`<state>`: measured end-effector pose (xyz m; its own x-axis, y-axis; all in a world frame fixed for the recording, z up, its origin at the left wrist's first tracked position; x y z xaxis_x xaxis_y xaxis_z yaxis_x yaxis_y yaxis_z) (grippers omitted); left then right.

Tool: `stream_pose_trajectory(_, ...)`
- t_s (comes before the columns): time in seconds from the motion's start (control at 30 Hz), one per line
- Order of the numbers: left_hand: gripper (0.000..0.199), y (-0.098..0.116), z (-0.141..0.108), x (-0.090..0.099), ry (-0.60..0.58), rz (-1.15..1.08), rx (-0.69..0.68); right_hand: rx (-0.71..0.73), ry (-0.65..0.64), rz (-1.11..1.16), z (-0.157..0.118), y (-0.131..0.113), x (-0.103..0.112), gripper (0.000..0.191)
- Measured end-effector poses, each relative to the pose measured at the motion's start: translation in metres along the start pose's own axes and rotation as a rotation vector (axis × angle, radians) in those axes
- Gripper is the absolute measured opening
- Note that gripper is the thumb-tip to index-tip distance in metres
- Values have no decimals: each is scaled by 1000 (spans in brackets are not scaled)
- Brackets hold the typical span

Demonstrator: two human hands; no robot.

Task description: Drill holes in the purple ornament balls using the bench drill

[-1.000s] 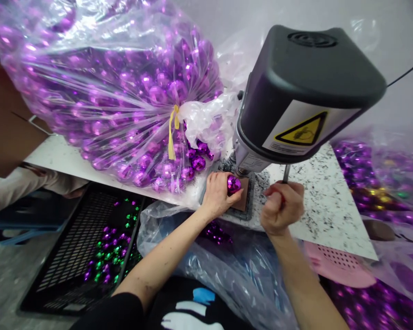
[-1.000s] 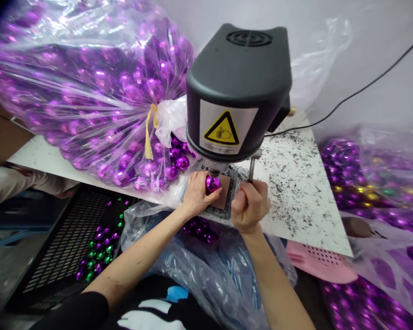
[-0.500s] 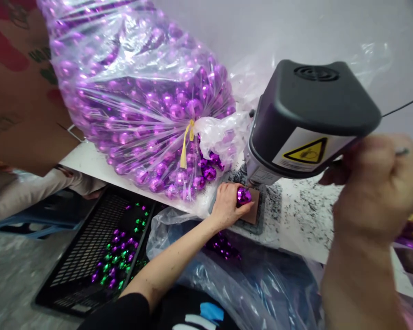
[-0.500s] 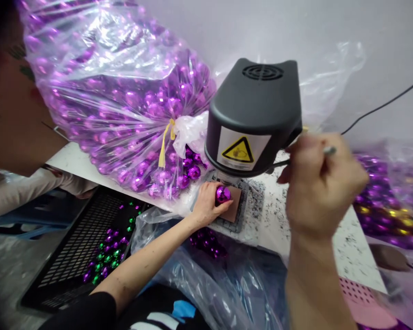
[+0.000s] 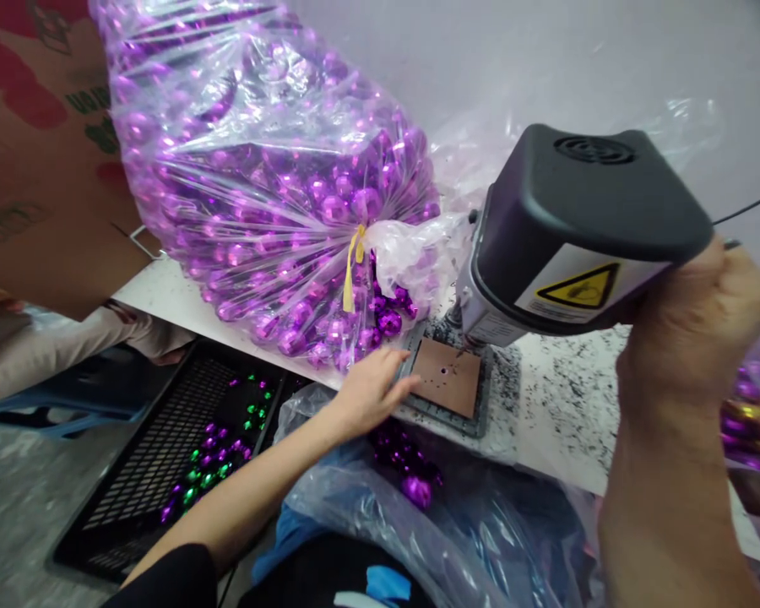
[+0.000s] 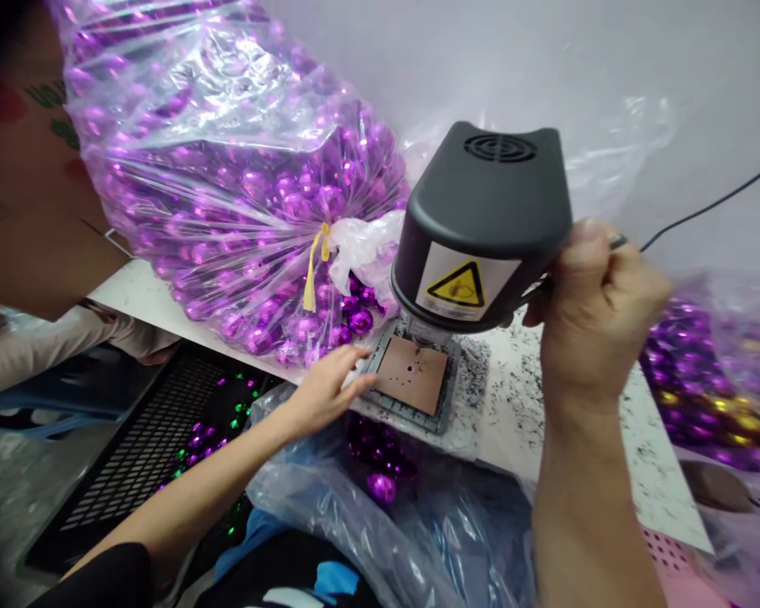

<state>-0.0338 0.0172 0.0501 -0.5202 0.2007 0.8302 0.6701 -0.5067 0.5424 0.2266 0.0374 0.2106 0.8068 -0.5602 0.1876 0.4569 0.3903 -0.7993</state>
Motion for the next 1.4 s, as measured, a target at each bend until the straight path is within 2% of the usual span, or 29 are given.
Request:
stream_pose_trajectory(0.03,33,-7,19,6,22,115,38,-12,-6,-15,0,2,1,52)
stream_pose_trajectory(0.1,35,-22,56,15,38,362,167,-29,-14,-34,1,5,1,51)
stream_pose_trajectory(0.2,41,-36,94,14,-44,543,269,-40,-16,-33,1,5,0,50)
stream_pose_trajectory(0.3,44,-38,106,8,-142,545,266,-39,-8,-21,0,3,-1,48)
stream_pose_trajectory(0.37,41,-39,104,13,-166,464,268,-34,-12,-8,0,3,-3,48)
stream_pose_trajectory(0.47,44,-40,94,33,-115,120,241,-35,-29,3,0,5,-4,51)
stream_pose_trajectory(0.57,51,-39,74,44,-33,-539,220,-28,-30,18,0,7,-3,56)
stream_pose_trajectory(0.63,51,-35,58,29,-88,-1030,256,-16,-27,27,0,6,-3,58)
stream_pose_trajectory(0.7,49,-28,44,4,-195,-1395,306,-11,-21,31,-1,5,-3,58)
stream_pose_trajectory(0.77,47,-24,36,-17,-248,-1593,332,-14,-15,34,-1,4,-3,57)
stream_pose_trajectory(0.83,44,-22,35,-29,-236,-1670,323,-12,-15,36,-1,3,-3,55)
stream_pose_trajectory(0.97,44,-25,42,-34,-146,-1569,314,-13,-23,20,0,3,-3,50)
stream_pose_trajectory(1.07,53,-26,45,-36,-47,-1299,330,-6,-17,23,0,3,-3,50)
stream_pose_trajectory(1.17,56,-18,45,-38,35,-982,265,15,-7,39,0,3,-3,50)
stream_pose_trajectory(1.27,52,-6,45,-43,62,-695,202,36,-4,37,1,3,-3,49)
stream_pose_trajectory(1.4,54,4,47,-49,112,-482,123,21,-8,19,0,2,-3,49)
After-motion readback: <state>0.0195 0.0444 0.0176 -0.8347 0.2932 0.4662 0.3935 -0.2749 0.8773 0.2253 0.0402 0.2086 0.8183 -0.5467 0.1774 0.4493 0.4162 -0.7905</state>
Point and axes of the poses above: each hand's wrist, its own z-axis towards the middle knuckle, its own x-axis out of the back of the hand, y = z × x, the point moved 5 cm from there along z, towards the middle knuckle, and after that the axes turned 7 degrees about -y, right-handed, at the moved point
